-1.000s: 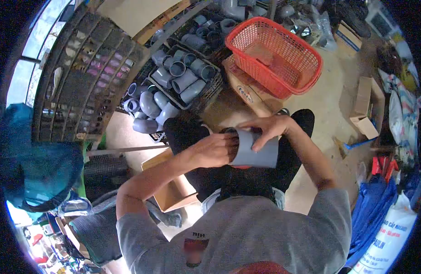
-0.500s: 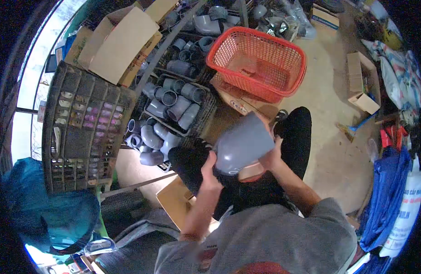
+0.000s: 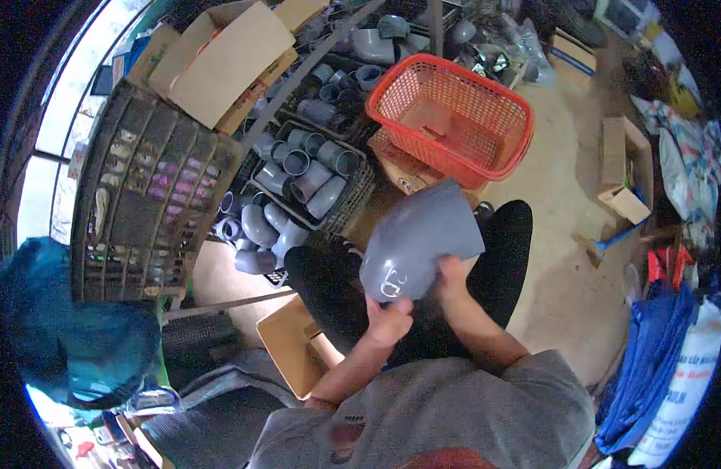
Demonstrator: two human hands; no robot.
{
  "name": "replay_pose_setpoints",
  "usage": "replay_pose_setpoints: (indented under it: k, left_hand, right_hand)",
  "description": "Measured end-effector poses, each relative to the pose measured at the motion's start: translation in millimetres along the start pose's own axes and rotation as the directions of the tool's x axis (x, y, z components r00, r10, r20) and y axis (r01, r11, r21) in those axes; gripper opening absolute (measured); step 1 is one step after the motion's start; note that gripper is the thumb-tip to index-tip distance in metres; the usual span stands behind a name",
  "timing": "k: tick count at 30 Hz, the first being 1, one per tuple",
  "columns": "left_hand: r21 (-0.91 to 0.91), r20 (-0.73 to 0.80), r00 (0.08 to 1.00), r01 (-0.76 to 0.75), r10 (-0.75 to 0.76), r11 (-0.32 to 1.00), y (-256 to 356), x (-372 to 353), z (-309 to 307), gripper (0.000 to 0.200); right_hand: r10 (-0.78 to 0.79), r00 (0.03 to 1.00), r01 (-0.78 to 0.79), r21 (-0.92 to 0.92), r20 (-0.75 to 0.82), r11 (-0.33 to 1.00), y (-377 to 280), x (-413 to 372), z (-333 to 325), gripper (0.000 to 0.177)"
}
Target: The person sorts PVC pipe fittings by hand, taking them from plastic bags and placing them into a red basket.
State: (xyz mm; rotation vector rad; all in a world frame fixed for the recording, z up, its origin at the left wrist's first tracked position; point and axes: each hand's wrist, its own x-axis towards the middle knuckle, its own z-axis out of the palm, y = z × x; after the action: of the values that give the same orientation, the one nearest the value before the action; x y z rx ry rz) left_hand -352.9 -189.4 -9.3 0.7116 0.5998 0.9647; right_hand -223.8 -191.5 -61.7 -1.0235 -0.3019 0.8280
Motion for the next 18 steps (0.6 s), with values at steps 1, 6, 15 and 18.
replay_pose_setpoints:
  k: [1, 6, 15, 18]
  left_hand:
    - [-0.007, -0.009, 1.0, -0.013, 0.013, 1.0, -4, 2, 0, 0.078]
    - [0.833, 0.46, 0.888, -0.424, -0.018, 0.357, 14, 35, -6, 0.056]
    - [0.893, 0.262, 0.952, -0.177, -0.158, 0.414, -20, 43, -120, 0.06]
    - [0.869, 0.168, 0.986, -0.14, -0.017, 0.475, -29, 35, -136, 0.055]
  right_hand:
    - [0.046, 0.996, -0.045, 0.017, -0.08, 0.999, -4, 1, 7, 0.073]
    - [0.032, 0.99, -0.013, 0.135, -0.138, 0.991, -44, 32, 23, 0.069]
    - [-0.165, 0.986, 0.144, -0.412, -0.015, 0.9, -81, 286, -67, 0.084]
    - [-0.481, 0.851, 0.402, -0.852, 0.212, 0.336, -51, 372, -112, 0.081]
